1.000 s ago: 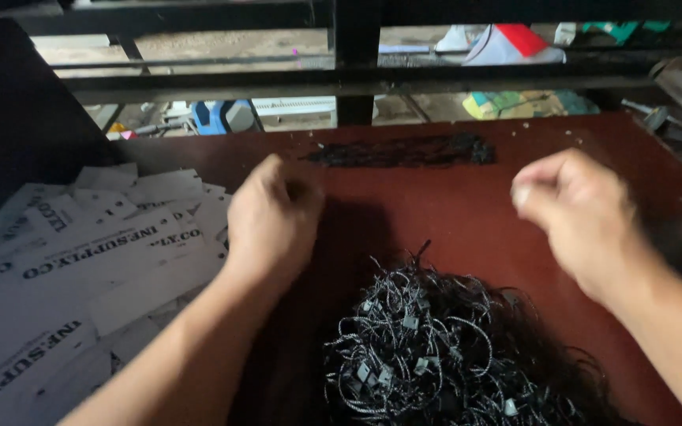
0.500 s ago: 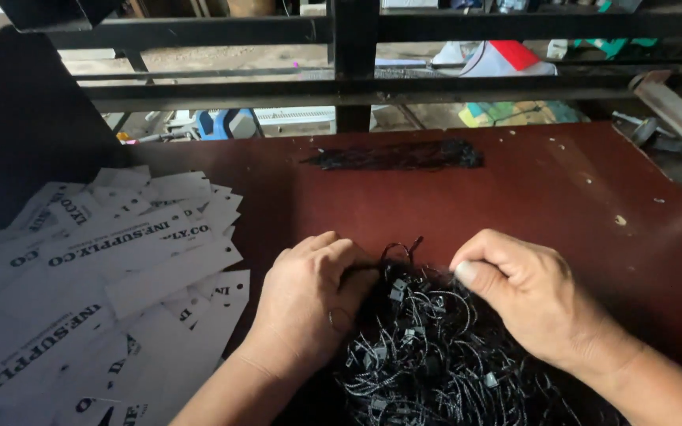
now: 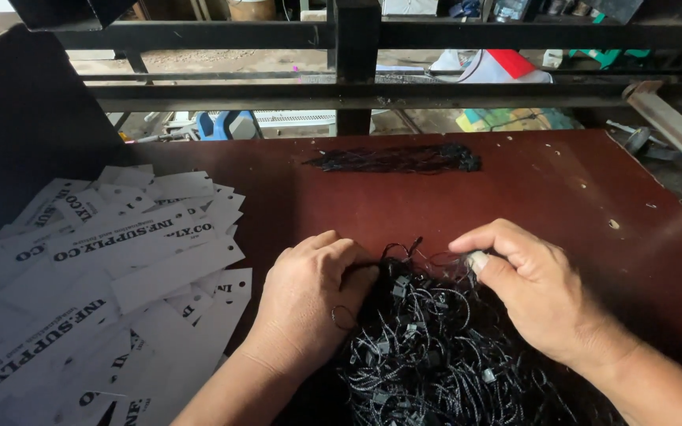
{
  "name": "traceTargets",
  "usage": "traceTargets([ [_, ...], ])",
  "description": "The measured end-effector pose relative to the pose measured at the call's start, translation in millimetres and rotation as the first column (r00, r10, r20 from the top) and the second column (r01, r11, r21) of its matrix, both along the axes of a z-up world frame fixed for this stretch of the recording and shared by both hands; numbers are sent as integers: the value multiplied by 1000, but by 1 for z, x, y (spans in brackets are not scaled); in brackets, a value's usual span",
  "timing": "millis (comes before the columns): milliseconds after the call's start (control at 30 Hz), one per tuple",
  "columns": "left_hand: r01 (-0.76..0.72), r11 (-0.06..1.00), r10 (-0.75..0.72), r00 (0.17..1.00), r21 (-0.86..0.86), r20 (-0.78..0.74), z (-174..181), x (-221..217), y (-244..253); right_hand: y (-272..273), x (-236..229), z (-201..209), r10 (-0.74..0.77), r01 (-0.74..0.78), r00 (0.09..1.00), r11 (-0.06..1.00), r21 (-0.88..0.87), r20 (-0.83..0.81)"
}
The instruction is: Untangling and sorting individual black strings from a large pile on a workbench in a factory setting.
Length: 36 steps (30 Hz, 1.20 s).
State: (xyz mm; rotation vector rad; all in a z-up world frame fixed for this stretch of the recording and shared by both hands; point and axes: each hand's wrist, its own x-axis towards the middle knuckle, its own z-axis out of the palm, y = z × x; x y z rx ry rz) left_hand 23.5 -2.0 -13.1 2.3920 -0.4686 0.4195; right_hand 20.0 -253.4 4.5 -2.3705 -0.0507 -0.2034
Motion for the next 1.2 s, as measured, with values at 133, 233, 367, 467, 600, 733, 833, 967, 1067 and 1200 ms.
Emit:
traceTargets([
  [133, 7, 1000, -7, 999, 10, 37, -4, 2, 1, -5, 3, -3, -93, 93, 988, 996, -4, -123],
  [233, 11, 1000, -11, 999, 5, 34, -2, 1, 1, -8, 4, -7, -74, 76, 997, 994, 77, -38],
  [367, 18, 1000, -18, 999, -11, 29, -1, 0, 1, -5, 1, -2, -112, 112, 993, 994, 17, -38],
  [467, 10, 1000, -9, 1000, -8, 29, -2, 0, 1, -2, 0, 3, -158, 155, 984, 987, -45, -80],
  [600, -236, 863, 11, 893, -446, -450, 18, -5, 2, -7, 3, -6, 5, -3, 997, 1000, -27, 77],
  [733, -232, 769, -100, 877, -595, -470, 34, -10, 10, -5, 2, -8, 112, -106, 978, 993, -43, 178],
  [833, -200, 664, -136, 915, -720, -379, 54, -14, 6, -1, -1, 0, -82, 83, 996, 995, -56, 23],
  [967, -282, 899, 114, 889, -335, -443, 65, -18, -13, 8, -2, 7, -178, 167, 982, 975, -147, -68],
  [1067, -139, 978, 178, 943, 153, -281, 63, -10, -25, 7, 0, 7, -168, 162, 982, 984, -77, -82],
  [1200, -54, 972, 156, 878, 231, -453, 44, -11, -27, 8, -2, 6, -148, 147, 986, 989, -21, -77],
])
